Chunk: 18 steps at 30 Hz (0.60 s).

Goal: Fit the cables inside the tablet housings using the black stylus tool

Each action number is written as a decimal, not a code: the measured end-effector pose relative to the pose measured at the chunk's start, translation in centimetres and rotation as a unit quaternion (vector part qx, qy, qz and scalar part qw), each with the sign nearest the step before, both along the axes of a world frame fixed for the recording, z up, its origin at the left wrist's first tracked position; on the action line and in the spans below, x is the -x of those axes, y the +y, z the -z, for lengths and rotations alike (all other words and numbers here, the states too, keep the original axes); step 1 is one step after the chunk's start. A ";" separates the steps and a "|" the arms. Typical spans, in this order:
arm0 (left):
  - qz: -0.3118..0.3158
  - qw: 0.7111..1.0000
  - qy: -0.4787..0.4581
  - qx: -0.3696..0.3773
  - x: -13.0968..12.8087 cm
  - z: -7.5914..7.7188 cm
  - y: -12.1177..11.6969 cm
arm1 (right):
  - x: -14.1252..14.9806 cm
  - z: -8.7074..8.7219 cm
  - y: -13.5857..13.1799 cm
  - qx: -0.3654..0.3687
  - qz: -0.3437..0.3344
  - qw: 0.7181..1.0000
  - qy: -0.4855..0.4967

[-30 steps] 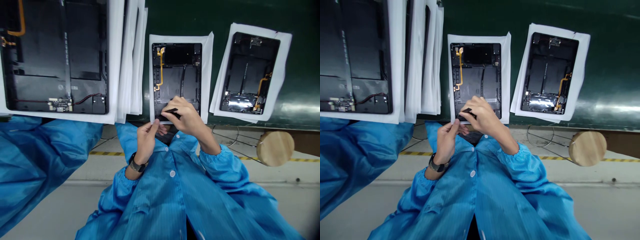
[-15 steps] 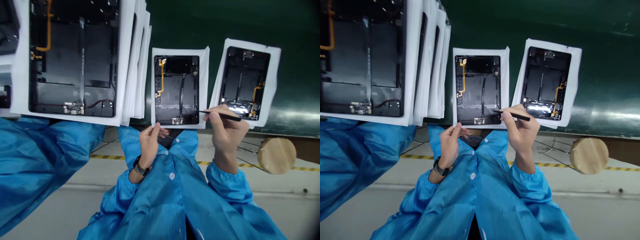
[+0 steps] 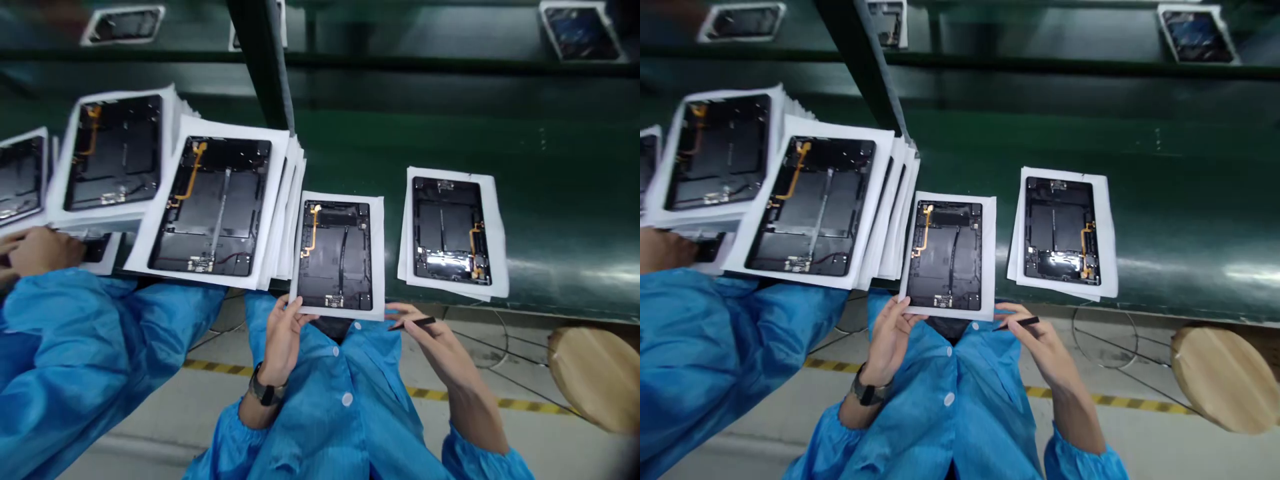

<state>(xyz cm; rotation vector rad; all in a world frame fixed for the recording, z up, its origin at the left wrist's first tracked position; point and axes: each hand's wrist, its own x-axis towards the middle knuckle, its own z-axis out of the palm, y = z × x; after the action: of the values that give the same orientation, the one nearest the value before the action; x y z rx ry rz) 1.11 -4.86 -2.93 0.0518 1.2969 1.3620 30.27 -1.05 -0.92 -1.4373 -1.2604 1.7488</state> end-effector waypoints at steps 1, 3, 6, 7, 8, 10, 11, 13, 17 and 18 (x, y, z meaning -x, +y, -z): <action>0.029 1.000 0.006 -0.006 0.0 0.2 0.1 | 0.4 0.1 0.1 0.024 0.011 0.999 0.019; 0.077 0.996 0.037 -0.021 -0.1 0.5 0.3 | 1.5 0.2 0.3 0.067 0.055 0.995 0.048; 0.107 0.989 0.092 -0.046 -0.1 0.3 0.4 | 2.7 0.1 0.9 0.126 0.095 0.984 0.079; 0.112 0.987 0.106 -0.054 0.0 0.1 0.4 | 2.8 0.0 1.1 0.138 0.092 0.982 0.089; 0.119 0.984 0.117 -0.063 0.1 -0.2 0.4 | 2.8 -0.1 1.4 0.146 0.081 0.981 0.099; 0.137 0.979 0.130 -0.079 0.5 -1.0 0.4 | 2.5 -0.2 1.8 0.151 0.054 0.981 0.108; 0.147 0.976 0.133 -0.086 0.7 -1.5 0.3 | 2.3 -0.1 2.0 0.144 0.048 0.982 0.109; 0.165 0.972 0.135 -0.094 1.2 -2.5 0.2 | 1.9 0.3 2.1 0.107 0.056 0.987 0.109; 0.191 0.969 0.120 -0.100 2.6 -4.1 -0.1 | 1.8 1.2 2.0 0.027 0.092 0.988 0.125; 0.200 0.968 0.114 -0.101 2.9 -4.3 -0.2 | 2.0 1.3 2.1 0.021 0.099 0.986 0.132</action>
<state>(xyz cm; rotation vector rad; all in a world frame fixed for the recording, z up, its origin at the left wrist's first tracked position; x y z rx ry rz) -1.80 -5.07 1.41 0.5947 1.2480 1.1540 28.26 1.05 -2.17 -1.2575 -0.9153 1.7690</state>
